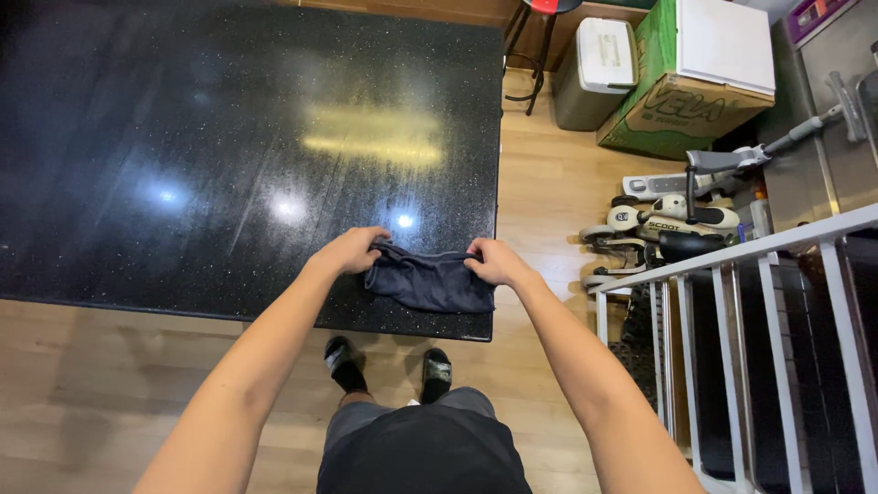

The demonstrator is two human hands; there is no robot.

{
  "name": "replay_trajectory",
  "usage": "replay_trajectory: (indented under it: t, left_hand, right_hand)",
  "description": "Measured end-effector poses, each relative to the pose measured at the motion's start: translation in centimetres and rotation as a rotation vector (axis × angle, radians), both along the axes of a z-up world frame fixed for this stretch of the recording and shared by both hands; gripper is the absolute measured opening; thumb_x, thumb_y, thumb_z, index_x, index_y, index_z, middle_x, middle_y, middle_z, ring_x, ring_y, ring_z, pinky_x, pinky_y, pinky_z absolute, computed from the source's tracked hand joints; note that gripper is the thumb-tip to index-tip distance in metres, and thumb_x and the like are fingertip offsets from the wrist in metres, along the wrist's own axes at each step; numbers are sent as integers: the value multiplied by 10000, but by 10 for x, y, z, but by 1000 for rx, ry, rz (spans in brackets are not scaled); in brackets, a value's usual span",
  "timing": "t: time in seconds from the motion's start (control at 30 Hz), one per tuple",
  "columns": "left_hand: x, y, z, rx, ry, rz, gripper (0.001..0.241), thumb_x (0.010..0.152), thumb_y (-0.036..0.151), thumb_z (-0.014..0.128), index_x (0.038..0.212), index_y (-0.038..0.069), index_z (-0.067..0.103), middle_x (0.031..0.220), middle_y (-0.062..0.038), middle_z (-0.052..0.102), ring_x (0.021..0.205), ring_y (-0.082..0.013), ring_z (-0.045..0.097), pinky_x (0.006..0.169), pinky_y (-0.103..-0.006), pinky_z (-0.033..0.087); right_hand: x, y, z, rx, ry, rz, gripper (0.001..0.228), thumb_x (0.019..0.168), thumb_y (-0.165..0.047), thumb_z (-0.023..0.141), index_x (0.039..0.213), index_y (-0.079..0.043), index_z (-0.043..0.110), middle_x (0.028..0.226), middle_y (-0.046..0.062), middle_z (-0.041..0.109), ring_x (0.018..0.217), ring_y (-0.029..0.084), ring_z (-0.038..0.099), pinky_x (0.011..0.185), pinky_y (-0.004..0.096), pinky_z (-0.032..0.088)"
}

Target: Clean a black countertop using a blue cloth.

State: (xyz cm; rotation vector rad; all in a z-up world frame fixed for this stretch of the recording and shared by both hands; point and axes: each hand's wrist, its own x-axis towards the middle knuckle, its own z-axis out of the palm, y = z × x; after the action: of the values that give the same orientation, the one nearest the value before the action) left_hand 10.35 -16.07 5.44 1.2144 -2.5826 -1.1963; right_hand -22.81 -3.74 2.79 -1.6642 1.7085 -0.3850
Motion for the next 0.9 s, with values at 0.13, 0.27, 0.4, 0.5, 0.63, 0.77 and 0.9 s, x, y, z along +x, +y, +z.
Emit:
replay_trajectory:
  t: [0.13,0.27,0.4,0.5,0.63,0.77,0.9]
  left_hand:
    - [1,-8,16,-25,-28,-46,357,845,64,666,1199,84,709,1149,-171,737,1115,-362,691,967,-443,544]
    - [-1,-6,86,-222,22,-45,287,811,28,650,1090,55,715,1089,-181,716,1053,-390,670,923,-463,536]
    - [9,15,145,-532,176,-15,239,785,7,640,1019,39,673,987,-150,679,1015,-385,636,858,-490,514]
    - [20,46,126,-712,220,48,214,808,-20,624,1002,64,651,981,-134,635,991,-361,617,863,-478,511]
    - [42,98,49,-646,106,48,225,798,-6,649,1008,75,652,1008,-124,638,957,-358,618,822,-473,510]
    - [50,126,30,-535,178,116,272,791,42,688,1062,66,670,1131,-122,656,1043,-350,617,865,-453,518]
    - [57,131,29,-539,164,141,254,794,64,698,1047,82,705,1162,-85,698,1076,-315,629,892,-445,509]
  right_hand:
    - [-3,-4,15,10,-71,-27,268,875,-266,735,1008,-41,674,889,142,747,833,280,728,757,398,565]
    - [-2,-6,67,-201,-152,-20,224,908,-212,715,1045,-51,638,913,119,703,883,302,672,781,410,539]
    - [10,5,140,-568,50,29,160,898,-153,728,1024,-97,646,969,66,677,974,298,626,876,416,473]
    - [18,23,125,-658,196,60,186,836,-115,738,1002,-134,656,1020,60,649,1037,305,596,880,427,440]
    - [34,68,66,-488,305,174,226,796,-121,756,1003,-162,674,1033,51,628,1048,278,588,864,464,418]
    - [42,92,41,-600,201,93,262,754,-125,765,996,-168,673,1111,31,629,1095,275,577,890,447,406]
    - [42,87,48,-511,169,52,196,788,-141,776,962,-180,693,1056,-20,660,1080,223,589,867,423,380]
